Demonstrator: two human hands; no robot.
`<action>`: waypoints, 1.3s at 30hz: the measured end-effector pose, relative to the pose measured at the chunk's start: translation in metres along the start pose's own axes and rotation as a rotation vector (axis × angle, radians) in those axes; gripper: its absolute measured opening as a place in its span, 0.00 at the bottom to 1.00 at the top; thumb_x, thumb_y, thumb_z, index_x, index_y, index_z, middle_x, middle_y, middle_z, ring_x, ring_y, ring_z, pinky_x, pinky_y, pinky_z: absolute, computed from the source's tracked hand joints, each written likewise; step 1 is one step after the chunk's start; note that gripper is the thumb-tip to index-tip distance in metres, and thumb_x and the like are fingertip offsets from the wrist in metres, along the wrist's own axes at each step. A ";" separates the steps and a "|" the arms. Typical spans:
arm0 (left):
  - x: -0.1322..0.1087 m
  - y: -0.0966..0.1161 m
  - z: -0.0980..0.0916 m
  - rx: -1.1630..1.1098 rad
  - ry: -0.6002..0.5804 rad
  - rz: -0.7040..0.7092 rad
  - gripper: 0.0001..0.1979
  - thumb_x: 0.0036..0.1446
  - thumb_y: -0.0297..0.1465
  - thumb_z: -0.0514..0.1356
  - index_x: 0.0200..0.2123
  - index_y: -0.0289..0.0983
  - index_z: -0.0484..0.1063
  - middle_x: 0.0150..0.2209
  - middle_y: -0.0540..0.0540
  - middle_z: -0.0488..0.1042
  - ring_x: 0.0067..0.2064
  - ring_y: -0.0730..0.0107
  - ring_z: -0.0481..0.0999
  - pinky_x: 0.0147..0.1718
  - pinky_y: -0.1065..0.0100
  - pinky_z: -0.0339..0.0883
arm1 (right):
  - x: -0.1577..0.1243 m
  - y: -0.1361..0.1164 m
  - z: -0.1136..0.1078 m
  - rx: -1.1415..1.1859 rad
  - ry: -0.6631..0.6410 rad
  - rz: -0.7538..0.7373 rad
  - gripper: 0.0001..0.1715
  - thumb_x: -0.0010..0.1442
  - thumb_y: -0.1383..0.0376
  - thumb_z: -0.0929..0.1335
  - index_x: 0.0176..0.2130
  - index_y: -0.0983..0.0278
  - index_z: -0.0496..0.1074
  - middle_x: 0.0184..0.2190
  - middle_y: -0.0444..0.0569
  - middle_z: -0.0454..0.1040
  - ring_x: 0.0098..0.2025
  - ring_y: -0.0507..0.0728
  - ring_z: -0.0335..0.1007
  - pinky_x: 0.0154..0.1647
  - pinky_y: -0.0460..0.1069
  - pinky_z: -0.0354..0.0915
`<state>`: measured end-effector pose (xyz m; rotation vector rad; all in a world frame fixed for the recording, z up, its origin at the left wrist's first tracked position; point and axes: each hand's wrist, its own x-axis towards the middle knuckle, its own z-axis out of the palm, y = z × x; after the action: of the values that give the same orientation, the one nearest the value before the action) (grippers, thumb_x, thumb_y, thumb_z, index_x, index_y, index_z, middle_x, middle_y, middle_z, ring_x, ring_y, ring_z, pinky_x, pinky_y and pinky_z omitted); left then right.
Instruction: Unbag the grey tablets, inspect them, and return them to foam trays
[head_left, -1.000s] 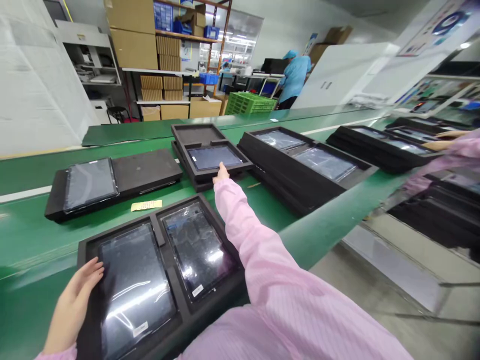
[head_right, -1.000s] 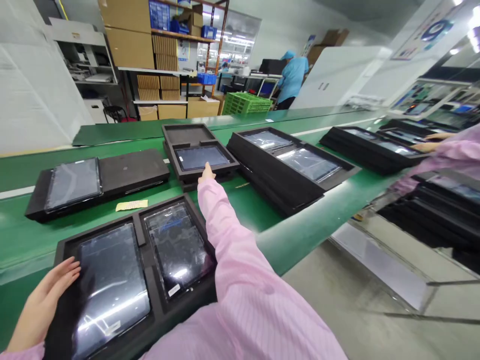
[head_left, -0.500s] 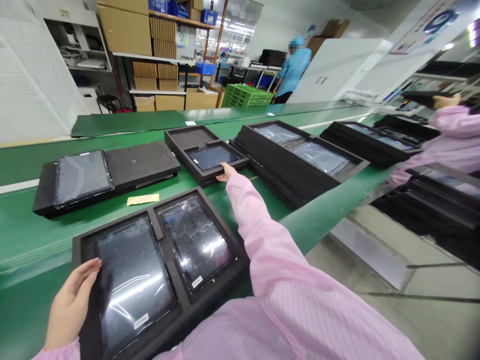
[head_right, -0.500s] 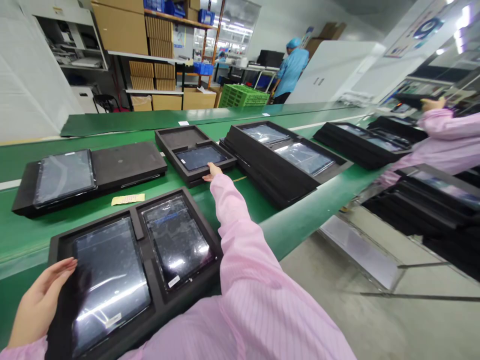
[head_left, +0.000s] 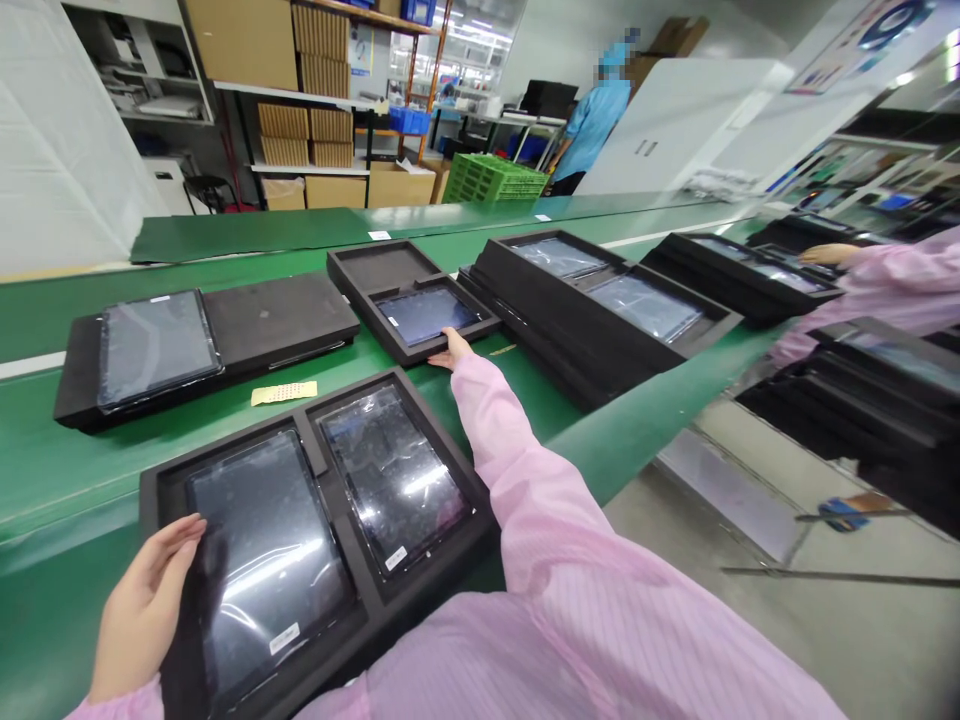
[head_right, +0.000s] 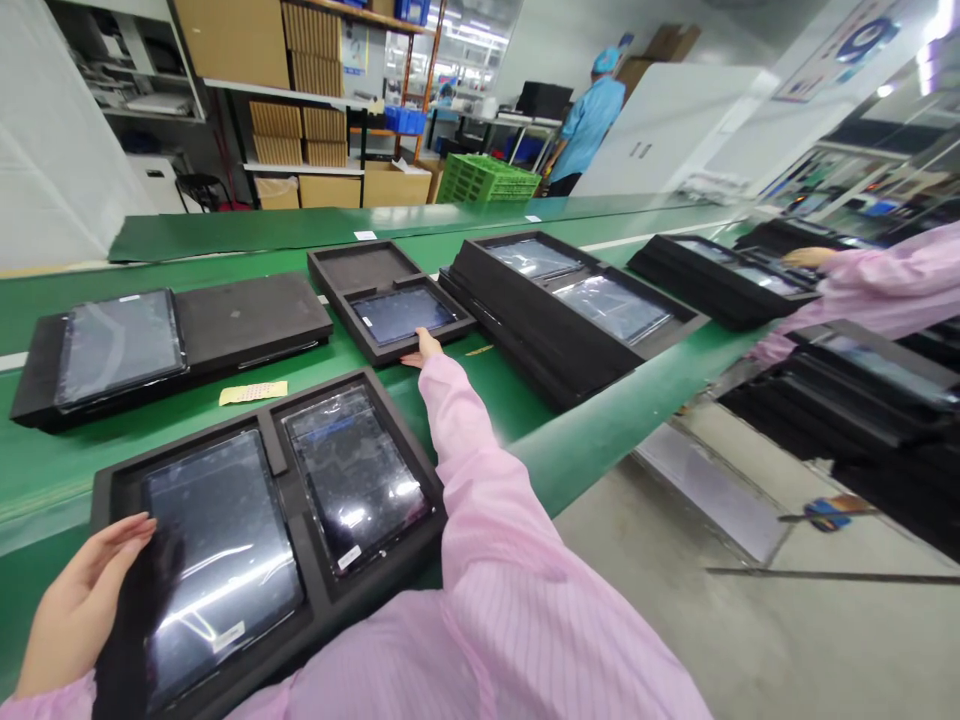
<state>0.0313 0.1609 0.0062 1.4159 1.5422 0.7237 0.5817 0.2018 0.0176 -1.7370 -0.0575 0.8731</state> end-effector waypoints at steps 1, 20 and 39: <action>0.000 0.000 0.000 0.003 -0.001 -0.003 0.27 0.47 0.51 0.60 0.46 0.41 0.73 0.51 0.42 0.78 0.58 0.47 0.73 0.65 0.46 0.58 | -0.002 -0.002 0.004 -0.011 -0.018 0.015 0.21 0.67 0.57 0.67 0.54 0.66 0.69 0.49 0.53 0.72 0.46 0.57 0.73 0.45 0.56 0.74; -0.002 0.002 0.000 -0.020 0.039 0.099 0.19 0.56 0.46 0.60 0.45 0.40 0.73 0.47 0.43 0.79 0.53 0.52 0.77 0.61 0.45 0.64 | -0.038 -0.030 0.034 -0.636 0.067 -0.122 0.20 0.68 0.54 0.66 0.51 0.67 0.71 0.46 0.52 0.74 0.43 0.55 0.74 0.44 0.54 0.73; -0.159 -0.052 0.004 0.864 -0.050 0.738 0.25 0.61 0.41 0.61 0.60 0.39 0.69 0.62 0.35 0.69 0.61 0.49 0.70 0.63 0.48 0.55 | -0.218 0.088 0.173 -1.430 -0.737 -1.194 0.13 0.63 0.69 0.65 0.39 0.71 0.79 0.43 0.64 0.76 0.50 0.68 0.69 0.53 0.58 0.64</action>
<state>0.0035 -0.0040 -0.0054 2.6999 1.3174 0.4070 0.2902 0.2114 0.0405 -1.8681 -2.3965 0.4018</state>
